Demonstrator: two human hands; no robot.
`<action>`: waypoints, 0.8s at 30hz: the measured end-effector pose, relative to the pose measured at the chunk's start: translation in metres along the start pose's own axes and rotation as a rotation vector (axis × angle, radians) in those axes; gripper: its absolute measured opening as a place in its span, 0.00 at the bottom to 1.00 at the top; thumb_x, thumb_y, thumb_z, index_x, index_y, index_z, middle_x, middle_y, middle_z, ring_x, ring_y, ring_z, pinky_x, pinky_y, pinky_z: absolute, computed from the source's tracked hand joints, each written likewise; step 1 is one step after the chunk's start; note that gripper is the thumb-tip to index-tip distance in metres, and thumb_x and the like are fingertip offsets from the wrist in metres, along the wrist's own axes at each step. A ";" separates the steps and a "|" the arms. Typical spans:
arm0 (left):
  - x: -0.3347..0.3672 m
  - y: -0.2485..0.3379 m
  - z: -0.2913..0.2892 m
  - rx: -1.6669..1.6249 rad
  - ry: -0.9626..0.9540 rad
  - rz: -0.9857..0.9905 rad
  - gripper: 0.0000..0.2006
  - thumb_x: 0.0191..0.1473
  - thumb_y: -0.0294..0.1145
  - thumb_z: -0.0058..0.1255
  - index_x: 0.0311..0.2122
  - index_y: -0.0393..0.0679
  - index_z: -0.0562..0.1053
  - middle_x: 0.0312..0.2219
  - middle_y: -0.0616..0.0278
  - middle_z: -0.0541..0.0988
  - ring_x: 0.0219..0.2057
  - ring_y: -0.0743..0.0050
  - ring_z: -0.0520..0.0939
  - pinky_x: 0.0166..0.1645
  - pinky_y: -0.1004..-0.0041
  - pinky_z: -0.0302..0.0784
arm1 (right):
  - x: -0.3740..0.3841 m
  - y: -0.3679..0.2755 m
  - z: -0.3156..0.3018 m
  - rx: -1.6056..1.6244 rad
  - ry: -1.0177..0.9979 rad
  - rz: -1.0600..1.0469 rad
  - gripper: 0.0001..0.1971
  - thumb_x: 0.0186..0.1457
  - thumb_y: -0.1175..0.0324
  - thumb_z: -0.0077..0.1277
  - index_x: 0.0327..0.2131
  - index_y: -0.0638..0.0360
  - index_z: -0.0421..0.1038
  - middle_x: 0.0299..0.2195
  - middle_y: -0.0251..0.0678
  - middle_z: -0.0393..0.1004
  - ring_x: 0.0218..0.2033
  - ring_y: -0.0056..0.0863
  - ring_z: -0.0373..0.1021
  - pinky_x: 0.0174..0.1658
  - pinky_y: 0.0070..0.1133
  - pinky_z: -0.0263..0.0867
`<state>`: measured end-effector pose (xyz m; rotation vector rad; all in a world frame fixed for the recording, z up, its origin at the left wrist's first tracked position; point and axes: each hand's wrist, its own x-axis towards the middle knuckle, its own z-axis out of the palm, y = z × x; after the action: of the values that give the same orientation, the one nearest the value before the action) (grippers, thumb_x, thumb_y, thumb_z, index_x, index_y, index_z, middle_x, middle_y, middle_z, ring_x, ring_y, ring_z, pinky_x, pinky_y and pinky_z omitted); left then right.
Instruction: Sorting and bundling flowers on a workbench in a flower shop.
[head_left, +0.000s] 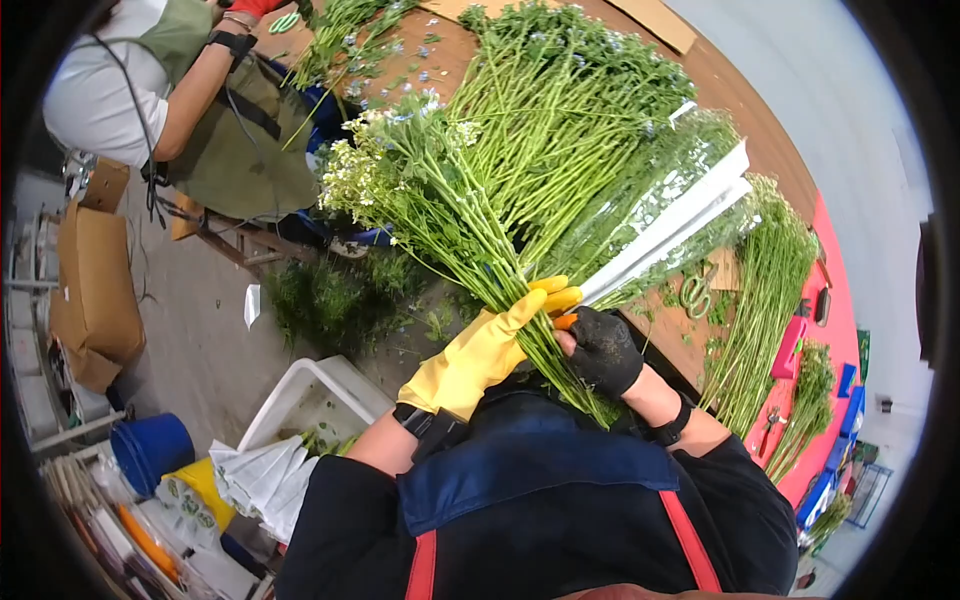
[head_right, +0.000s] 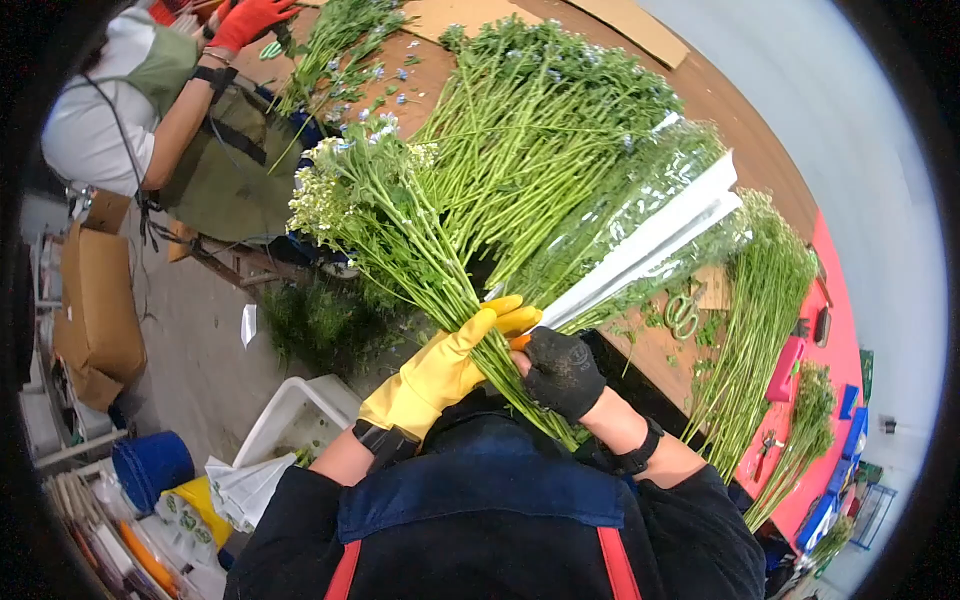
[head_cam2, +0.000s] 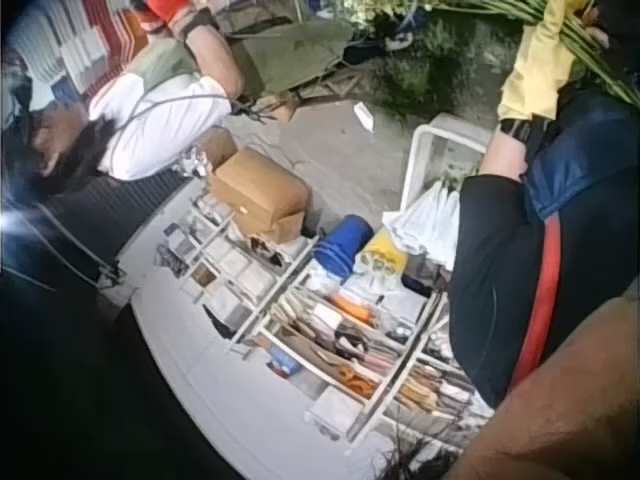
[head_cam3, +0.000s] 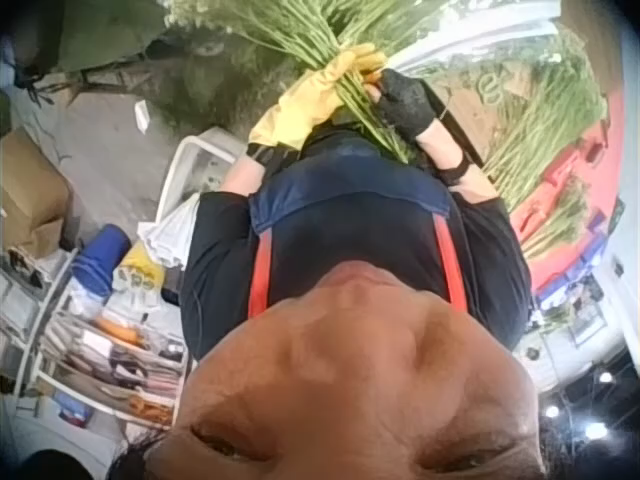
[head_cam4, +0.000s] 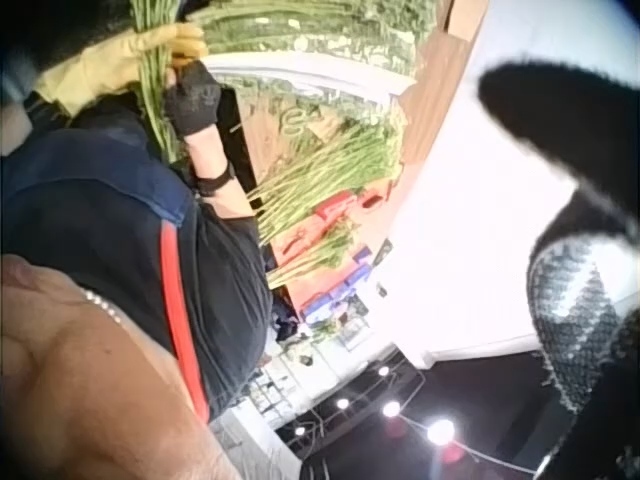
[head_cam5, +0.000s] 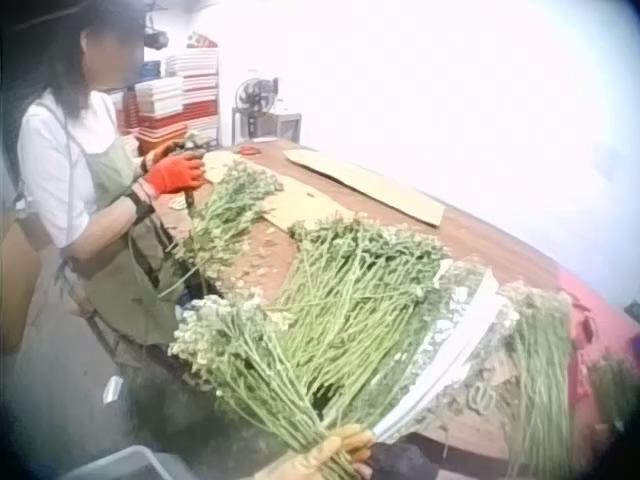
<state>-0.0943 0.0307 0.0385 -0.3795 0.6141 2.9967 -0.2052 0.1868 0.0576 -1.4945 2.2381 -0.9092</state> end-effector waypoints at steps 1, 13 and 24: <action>-0.001 0.000 0.006 0.003 0.047 -0.024 0.27 0.59 0.46 0.47 0.57 0.39 0.63 0.51 0.50 0.72 0.51 0.56 0.74 0.52 0.62 0.74 | -0.005 0.002 0.002 0.069 0.012 0.028 0.06 0.48 0.69 0.56 0.26 0.60 0.71 0.22 0.45 0.69 0.24 0.45 0.69 0.28 0.33 0.65; 0.068 -0.029 0.039 0.321 -0.057 0.091 0.18 0.60 0.35 0.47 0.51 0.34 0.65 0.43 0.49 0.76 0.39 0.61 0.79 0.45 0.67 0.77 | -0.049 -0.003 -0.014 0.021 0.091 0.525 0.33 0.45 0.51 0.58 0.49 0.66 0.64 0.31 0.50 0.73 0.34 0.48 0.72 0.37 0.36 0.67; 0.066 -0.030 0.139 1.987 -0.847 1.123 0.14 0.41 0.31 0.57 0.37 0.47 0.77 0.37 0.61 0.79 0.41 0.61 0.79 0.46 0.61 0.74 | -0.121 0.008 -0.077 0.253 0.397 0.640 0.15 0.47 0.64 0.55 0.38 0.59 0.71 0.30 0.49 0.74 0.34 0.49 0.72 0.37 0.36 0.68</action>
<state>-0.1866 0.1139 0.1343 1.4454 3.2289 0.8941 -0.2041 0.3243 0.0994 -0.4513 2.5000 -1.2685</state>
